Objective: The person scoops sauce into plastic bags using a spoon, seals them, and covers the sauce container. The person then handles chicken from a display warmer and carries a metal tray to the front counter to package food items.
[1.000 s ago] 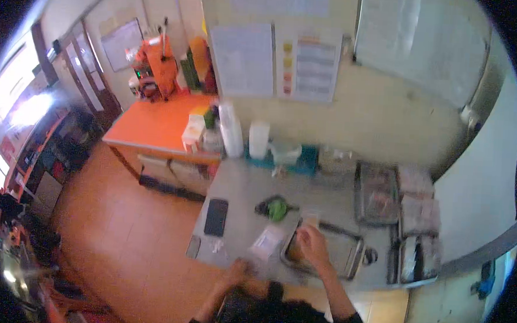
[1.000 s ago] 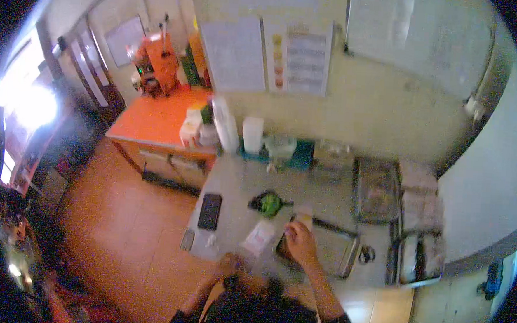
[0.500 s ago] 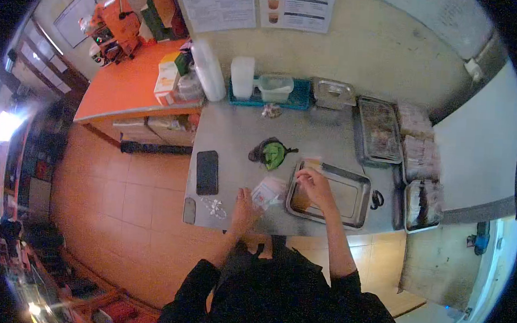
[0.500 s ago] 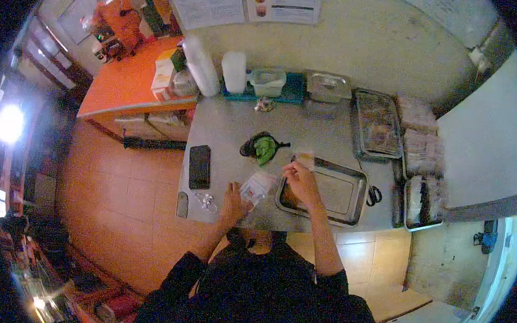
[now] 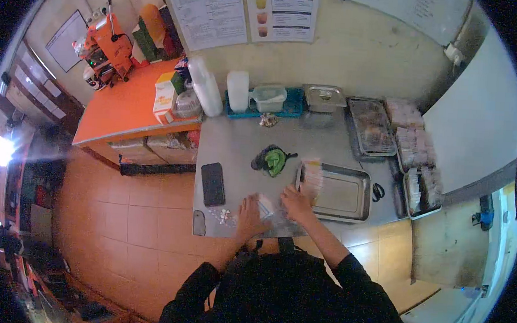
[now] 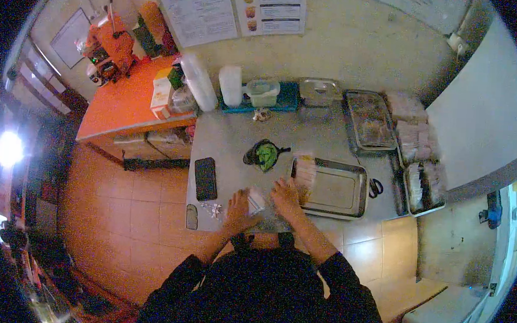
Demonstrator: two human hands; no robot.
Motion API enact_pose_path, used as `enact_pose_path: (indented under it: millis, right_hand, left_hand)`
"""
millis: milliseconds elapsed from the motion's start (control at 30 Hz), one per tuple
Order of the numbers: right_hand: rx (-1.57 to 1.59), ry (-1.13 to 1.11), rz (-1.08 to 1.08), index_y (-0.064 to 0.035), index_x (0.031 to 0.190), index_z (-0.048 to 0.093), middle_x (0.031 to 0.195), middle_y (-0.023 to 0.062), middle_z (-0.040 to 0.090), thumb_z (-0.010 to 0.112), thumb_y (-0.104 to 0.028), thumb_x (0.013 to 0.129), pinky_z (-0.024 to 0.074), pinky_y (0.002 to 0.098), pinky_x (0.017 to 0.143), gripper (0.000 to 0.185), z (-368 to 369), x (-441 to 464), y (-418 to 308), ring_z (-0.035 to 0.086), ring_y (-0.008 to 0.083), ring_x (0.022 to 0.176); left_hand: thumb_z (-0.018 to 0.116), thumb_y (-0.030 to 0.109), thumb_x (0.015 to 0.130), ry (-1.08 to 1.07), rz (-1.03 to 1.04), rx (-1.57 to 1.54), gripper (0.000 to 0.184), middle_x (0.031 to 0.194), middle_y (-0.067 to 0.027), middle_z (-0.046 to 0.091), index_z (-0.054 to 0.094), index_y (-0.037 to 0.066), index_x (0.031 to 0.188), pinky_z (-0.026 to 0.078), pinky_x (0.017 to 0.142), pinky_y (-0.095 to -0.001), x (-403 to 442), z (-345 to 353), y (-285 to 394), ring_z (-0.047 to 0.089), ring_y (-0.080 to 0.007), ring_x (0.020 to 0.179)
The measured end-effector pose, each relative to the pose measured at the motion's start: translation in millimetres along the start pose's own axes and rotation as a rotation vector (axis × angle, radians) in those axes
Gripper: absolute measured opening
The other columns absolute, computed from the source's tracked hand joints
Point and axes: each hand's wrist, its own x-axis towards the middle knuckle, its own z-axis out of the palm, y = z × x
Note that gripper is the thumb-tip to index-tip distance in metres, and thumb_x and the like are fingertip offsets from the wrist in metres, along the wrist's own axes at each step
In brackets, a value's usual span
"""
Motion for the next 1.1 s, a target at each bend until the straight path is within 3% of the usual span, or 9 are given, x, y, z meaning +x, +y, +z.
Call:
enact_pose_path:
  millis: [133, 233, 333, 400, 533, 800, 933, 1033, 1100]
  right_hand:
    - [-0.022, -0.198, 0.031, -0.0063, 0.102, 0.058, 0.111, 0.0070, 0.054, 0.066, -0.015, 0.062, 0.0251, 0.0507, 0.097, 0.042, -3.4, 2.6, -6.6, 0.034, 0.0257, 0.120]
    - [0.106, -0.073, 0.033, -0.0093, 0.097, 0.060, 0.103, 0.0114, 0.059, 0.064, -0.016, 0.064, 0.0334, 0.0517, 0.091, 0.033, -18.6, 7.0, -8.5, 0.050, 0.0279, 0.107]
    - [0.385, -0.008, 0.363, -0.0106, 0.088, 0.056, 0.080, 0.0090, 0.061, 0.060, -0.015, 0.071, 0.0440, 0.0482, 0.069, 0.019, -34.7, 8.4, -8.0, 0.060, 0.0288, 0.079]
    - [0.577, 0.374, 0.387, -0.0096, 0.083, 0.053, 0.071, 0.0116, 0.059, 0.058, -0.014, 0.075, 0.0457, 0.0436, 0.055, 0.010, -36.6, 12.4, -1.9, 0.060, 0.0313, 0.060]
    - [0.697, 0.651, 0.448, -0.0073, 0.085, 0.053, 0.076, 0.0122, 0.061, 0.057, -0.015, 0.078, 0.0473, 0.0401, 0.058, 0.011, -53.6, 30.9, -21.5, 0.062, 0.0310, 0.068]
    - [1.079, 0.475, 0.288, -0.0043, 0.091, 0.059, 0.081, 0.0141, 0.062, 0.066, -0.016, 0.073, 0.0493, 0.0364, 0.067, 0.023, -37.2, 16.5, -65.4, 0.062, 0.0303, 0.076]
    - [0.902, 0.378, 0.232, -0.0039, 0.091, 0.061, 0.078, 0.0151, 0.061, 0.068, -0.016, 0.069, 0.0481, 0.0355, 0.072, 0.026, 0.6, 12.4, -57.1, 0.059, 0.0319, 0.082]
    - [0.624, 0.402, 0.163, -0.0037, 0.093, 0.061, 0.081, 0.0156, 0.060, 0.066, -0.014, 0.067, 0.0472, 0.0346, 0.076, 0.029, 14.7, 17.2, -52.8, 0.057, 0.0328, 0.086]
    - [0.763, 0.135, 0.160, -0.0035, 0.088, 0.062, 0.087, 0.0148, 0.060, 0.066, -0.013, 0.066, 0.0470, 0.0386, 0.076, 0.025, -2.5, 20.9, -47.7, 0.057, 0.0335, 0.084]
  left_hand:
    - [0.072, 0.039, 0.058, -0.004, -0.039, 0.009, 0.084, 0.119, -0.0223, 0.040, 0.036, -0.003, 0.122, 0.036, 0.089, -0.0476, 25.1, 25.2, 6.1, 0.040, -0.0389, 0.111]
    - [0.074, 0.034, 0.057, -0.042, -0.169, -0.119, 0.084, 0.117, -0.0220, 0.041, 0.036, -0.003, 0.123, 0.036, 0.090, -0.0468, 31.0, 29.3, -3.9, 0.040, -0.0392, 0.110]
    - [0.075, 0.026, 0.057, 0.030, -0.048, -0.298, 0.081, 0.116, -0.0214, 0.041, 0.036, -0.001, 0.123, 0.037, 0.091, -0.0460, 28.1, 12.9, -11.7, 0.040, -0.0395, 0.111]
    - [0.075, 0.018, 0.058, 0.124, -0.148, -0.496, 0.077, 0.114, -0.0202, 0.042, 0.037, 0.002, 0.123, 0.038, 0.090, -0.0447, 23.2, -17.0, 4.0, 0.042, -0.0386, 0.109]
    - [0.074, 0.016, 0.059, 0.185, -0.153, -0.560, 0.077, 0.113, -0.0199, 0.043, 0.036, 0.001, 0.124, 0.039, 0.090, -0.0435, 19.5, -38.6, 17.1, 0.044, -0.0383, 0.106]
    - [0.068, 0.011, 0.069, 0.297, -0.176, -0.740, 0.067, 0.114, -0.0201, 0.045, 0.034, -0.003, 0.125, 0.042, 0.087, -0.0422, 16.1, -9.2, 9.4, 0.046, -0.0381, 0.105]
    - [0.066, 0.007, 0.070, 0.231, -0.105, -0.534, 0.063, 0.116, -0.0201, 0.044, 0.035, 0.000, 0.125, 0.043, 0.085, -0.0416, 8.3, 0.6, 6.0, 0.046, -0.0384, 0.106]
    - [0.067, 0.008, 0.068, 0.184, -0.262, -1.194, 0.066, 0.116, -0.0199, 0.044, 0.037, 0.004, 0.126, 0.044, 0.084, -0.0416, 11.0, 15.2, 6.2, 0.047, -0.0388, 0.106]
    - [0.070, 0.009, 0.065, 0.170, -0.080, -0.630, 0.070, 0.115, -0.0197, 0.045, 0.037, 0.006, 0.126, 0.044, 0.084, -0.0418, 10.6, -16.7, 20.5, 0.048, -0.0391, 0.104]
